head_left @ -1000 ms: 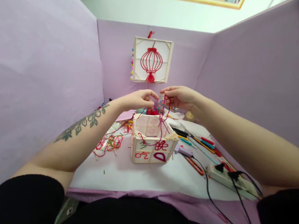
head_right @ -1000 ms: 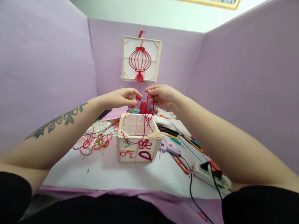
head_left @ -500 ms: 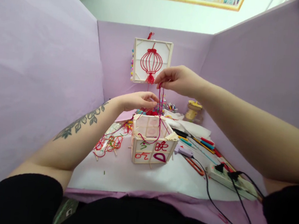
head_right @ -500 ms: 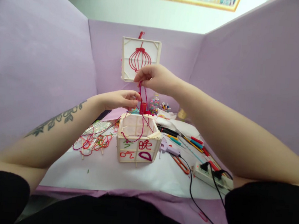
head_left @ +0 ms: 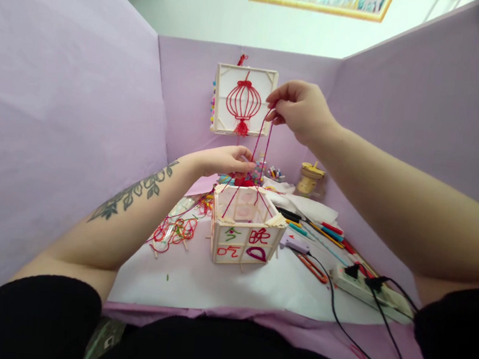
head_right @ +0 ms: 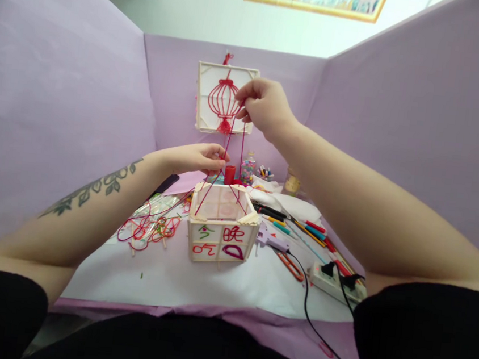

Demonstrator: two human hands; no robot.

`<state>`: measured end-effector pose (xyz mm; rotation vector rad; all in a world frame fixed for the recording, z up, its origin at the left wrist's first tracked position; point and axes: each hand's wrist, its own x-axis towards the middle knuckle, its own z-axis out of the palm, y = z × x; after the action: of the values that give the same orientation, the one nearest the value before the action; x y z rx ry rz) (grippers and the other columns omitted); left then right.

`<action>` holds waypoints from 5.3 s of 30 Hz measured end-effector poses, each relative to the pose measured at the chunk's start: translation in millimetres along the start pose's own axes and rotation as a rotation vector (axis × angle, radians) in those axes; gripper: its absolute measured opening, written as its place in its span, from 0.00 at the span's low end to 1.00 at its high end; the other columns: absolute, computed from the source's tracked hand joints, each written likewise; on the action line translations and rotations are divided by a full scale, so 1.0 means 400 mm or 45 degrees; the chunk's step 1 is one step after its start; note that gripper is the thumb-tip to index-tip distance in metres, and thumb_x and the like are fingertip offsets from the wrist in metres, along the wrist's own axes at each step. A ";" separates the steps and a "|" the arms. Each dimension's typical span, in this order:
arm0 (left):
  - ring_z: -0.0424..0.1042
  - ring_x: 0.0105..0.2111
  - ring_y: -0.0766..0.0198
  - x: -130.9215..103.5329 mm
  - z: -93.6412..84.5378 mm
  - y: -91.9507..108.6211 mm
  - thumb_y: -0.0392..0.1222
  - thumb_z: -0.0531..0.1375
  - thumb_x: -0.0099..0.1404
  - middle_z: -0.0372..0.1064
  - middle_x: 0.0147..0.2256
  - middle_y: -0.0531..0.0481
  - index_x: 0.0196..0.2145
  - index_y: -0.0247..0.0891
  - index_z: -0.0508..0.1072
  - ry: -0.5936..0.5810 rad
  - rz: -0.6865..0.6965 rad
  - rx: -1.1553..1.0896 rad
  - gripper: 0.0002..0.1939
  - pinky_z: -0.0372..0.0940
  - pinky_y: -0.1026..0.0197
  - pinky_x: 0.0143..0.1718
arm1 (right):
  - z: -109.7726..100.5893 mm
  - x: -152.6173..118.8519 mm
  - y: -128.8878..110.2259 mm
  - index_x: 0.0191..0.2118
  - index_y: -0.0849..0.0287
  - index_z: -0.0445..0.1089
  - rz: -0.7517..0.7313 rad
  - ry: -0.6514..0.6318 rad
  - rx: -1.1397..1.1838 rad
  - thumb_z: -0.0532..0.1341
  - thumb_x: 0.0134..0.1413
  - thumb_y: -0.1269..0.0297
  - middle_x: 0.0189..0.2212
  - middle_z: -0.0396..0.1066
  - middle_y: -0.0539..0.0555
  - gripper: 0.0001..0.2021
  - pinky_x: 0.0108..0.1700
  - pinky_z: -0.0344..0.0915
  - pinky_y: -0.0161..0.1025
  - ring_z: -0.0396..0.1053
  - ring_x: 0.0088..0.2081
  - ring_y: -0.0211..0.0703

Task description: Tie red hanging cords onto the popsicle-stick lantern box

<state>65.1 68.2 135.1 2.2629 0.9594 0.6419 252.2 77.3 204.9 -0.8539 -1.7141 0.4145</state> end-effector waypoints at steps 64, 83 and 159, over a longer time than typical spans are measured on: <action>0.66 0.37 0.65 -0.032 0.090 -0.153 0.37 0.59 0.61 0.66 0.35 0.51 0.36 0.36 0.65 0.657 0.067 -0.194 0.06 0.61 0.62 0.42 | 0.080 -0.182 0.113 0.29 0.61 0.61 1.024 -0.609 0.323 0.56 0.53 0.80 0.15 0.65 0.48 0.07 0.14 0.43 0.26 0.52 0.12 0.28; 0.55 0.21 0.68 -0.252 0.107 -0.279 0.61 0.53 0.61 0.55 0.22 0.56 0.29 0.39 0.63 0.435 -0.424 -0.272 0.21 0.50 0.65 0.22 | 0.046 -0.209 0.162 0.27 0.61 0.75 0.657 -0.741 -0.723 0.64 0.44 0.66 0.20 0.66 0.50 0.04 0.23 0.51 0.32 0.58 0.22 0.33; 0.73 0.41 0.61 0.022 0.054 -0.016 0.45 0.60 0.63 0.74 0.41 0.43 0.47 0.34 0.68 0.488 0.122 -0.416 0.17 0.65 0.58 0.44 | -0.007 -0.173 0.036 0.18 0.59 0.58 0.450 -0.151 0.400 0.61 0.43 0.72 0.13 0.53 0.47 0.11 0.17 0.44 0.31 0.49 0.16 0.30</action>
<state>81.0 71.2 117.2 1.9394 0.8464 1.2133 267.7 36.7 148.8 -0.9125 -1.5487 0.9630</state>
